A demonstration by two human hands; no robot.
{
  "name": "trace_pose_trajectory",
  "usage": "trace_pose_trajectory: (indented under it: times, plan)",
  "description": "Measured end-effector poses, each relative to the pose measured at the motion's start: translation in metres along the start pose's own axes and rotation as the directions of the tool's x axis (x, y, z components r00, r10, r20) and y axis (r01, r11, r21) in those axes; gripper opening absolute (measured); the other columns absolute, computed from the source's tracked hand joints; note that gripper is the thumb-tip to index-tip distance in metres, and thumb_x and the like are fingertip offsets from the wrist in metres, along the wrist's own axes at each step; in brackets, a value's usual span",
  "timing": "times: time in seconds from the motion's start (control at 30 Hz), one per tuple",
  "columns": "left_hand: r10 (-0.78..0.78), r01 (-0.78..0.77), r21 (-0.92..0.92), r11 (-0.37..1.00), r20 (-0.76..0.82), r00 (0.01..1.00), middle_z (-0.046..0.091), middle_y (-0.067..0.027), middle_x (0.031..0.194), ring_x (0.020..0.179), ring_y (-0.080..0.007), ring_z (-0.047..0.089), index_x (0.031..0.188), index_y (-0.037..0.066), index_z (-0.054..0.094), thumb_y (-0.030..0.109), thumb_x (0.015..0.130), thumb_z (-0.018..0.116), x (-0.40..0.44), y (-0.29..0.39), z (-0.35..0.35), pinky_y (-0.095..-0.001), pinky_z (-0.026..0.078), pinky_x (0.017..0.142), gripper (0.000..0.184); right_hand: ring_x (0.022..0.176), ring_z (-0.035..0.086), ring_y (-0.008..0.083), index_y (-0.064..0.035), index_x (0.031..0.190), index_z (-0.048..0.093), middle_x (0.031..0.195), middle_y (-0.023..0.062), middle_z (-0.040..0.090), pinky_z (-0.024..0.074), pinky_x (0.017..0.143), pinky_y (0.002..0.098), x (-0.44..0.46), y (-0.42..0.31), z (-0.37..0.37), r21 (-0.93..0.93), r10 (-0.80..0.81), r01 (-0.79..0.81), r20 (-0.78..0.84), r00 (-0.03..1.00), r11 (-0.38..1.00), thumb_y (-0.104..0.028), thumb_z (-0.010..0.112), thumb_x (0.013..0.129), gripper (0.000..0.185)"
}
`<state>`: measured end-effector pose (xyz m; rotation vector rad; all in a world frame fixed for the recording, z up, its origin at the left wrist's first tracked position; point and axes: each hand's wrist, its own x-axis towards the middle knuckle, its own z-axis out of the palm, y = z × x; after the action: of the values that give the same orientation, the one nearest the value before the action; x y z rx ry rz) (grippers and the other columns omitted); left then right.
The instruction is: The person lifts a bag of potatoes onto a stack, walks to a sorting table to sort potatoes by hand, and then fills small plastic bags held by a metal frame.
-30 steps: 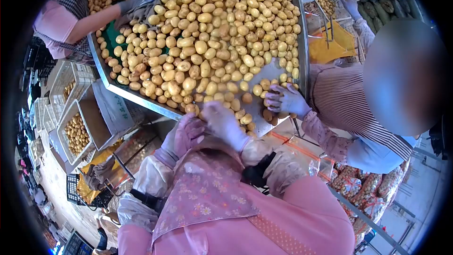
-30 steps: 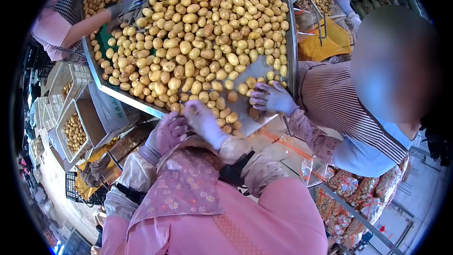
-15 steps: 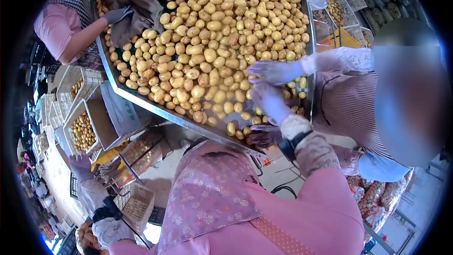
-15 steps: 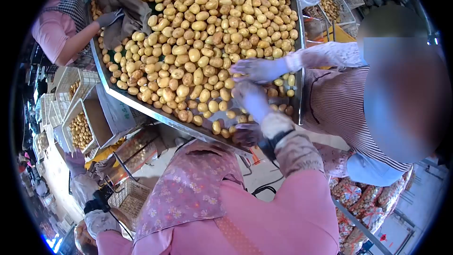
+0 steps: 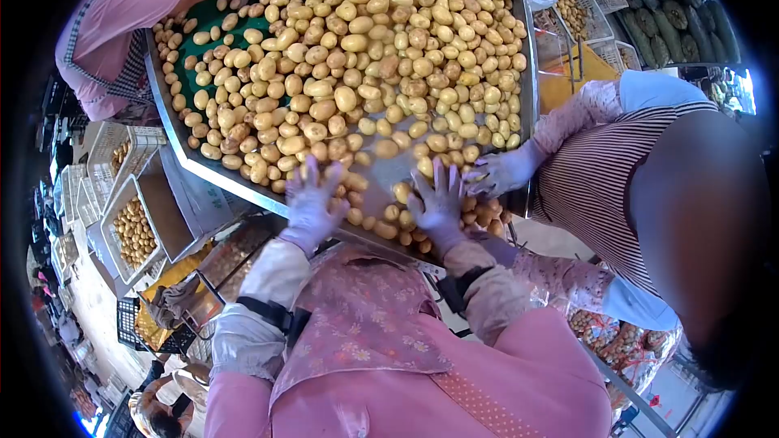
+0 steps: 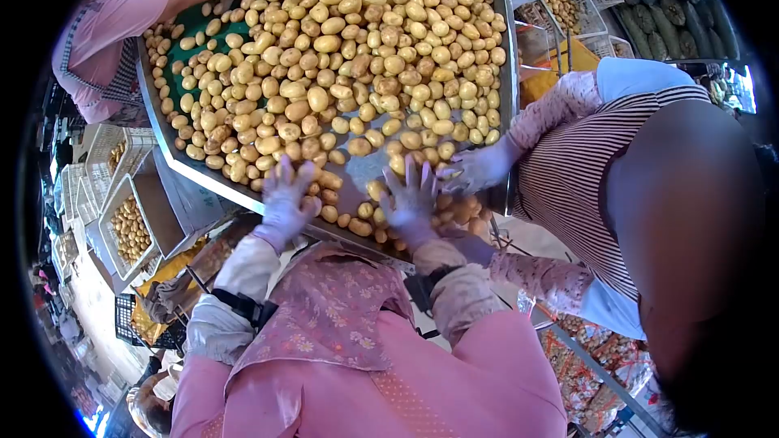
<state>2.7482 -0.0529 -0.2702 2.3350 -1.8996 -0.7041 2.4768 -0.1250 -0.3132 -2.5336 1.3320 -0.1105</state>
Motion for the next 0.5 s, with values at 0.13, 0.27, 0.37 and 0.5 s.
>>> trace_pose_trajectory:
  times: [0.13, 0.27, 0.37, 0.5]
  plan:
    - [0.477, -0.464, -0.112, 0.879, 0.185, 0.859, 0.040, -0.0126, 0.148, 0.138, -0.0435, 0.031, 0.130, 0.026, 0.063, 0.040, 0.084, 0.068, -0.037, 0.010, 0.022, -0.0547, 0.029, 0.113, 0.048, 0.141, 0.032, 0.0385, -0.0275, 0.135, 0.057, 0.151, 0.0107, 0.041, 0.0292, 0.112, 0.0581, -0.050, 0.010, -0.014, 0.055, -0.230, 0.223, 0.263, 0.937, 0.973, -0.031, 0.064, 0.085, 0.051]
    - [0.381, -0.383, -0.050, 0.922, 0.283, 0.880, 0.048, -0.0096, 0.145, 0.140, -0.0316, 0.035, 0.119, 0.023, 0.070, 0.046, 0.085, 0.065, -0.032, -0.021, 0.001, -0.0504, 0.018, 0.119, 0.041, 0.119, 0.054, 0.0330, -0.0119, 0.122, 0.063, 0.126, 0.0160, 0.058, 0.0458, 0.098, 0.0471, -0.047, 0.028, -0.023, 0.052, 0.065, -0.074, 0.147, 0.987, 0.996, -0.028, 0.061, 0.088, 0.037]
    - [0.210, -0.257, 0.147, 0.955, 0.273, 0.939, 0.052, -0.0150, 0.141, 0.137, -0.0317, 0.039, 0.119, 0.015, 0.069, 0.042, 0.086, 0.064, -0.025, -0.054, -0.014, -0.0508, 0.019, 0.119, 0.043, 0.102, 0.061, 0.0338, -0.0063, 0.112, 0.065, 0.112, 0.0180, 0.061, 0.0507, 0.085, 0.0475, 0.000, 0.029, -0.020, 0.134, -0.164, 0.102, 0.635, 0.755, 0.986, -0.025, 0.059, 0.091, 0.029]
    - [0.034, -0.034, 0.164, 0.986, 0.002, 0.999, 0.050, -0.0165, 0.144, 0.135, -0.0325, 0.043, 0.118, 0.009, 0.068, 0.039, 0.088, 0.060, -0.031, -0.081, -0.001, -0.0510, 0.020, 0.119, 0.043, 0.100, 0.062, 0.0354, -0.0039, 0.113, 0.065, 0.112, 0.0155, 0.062, 0.0507, 0.082, 0.0493, 0.126, -0.006, -0.036, 0.387, -0.109, 0.245, -0.340, 0.934, 0.889, -0.023, 0.051, 0.096, 0.029]
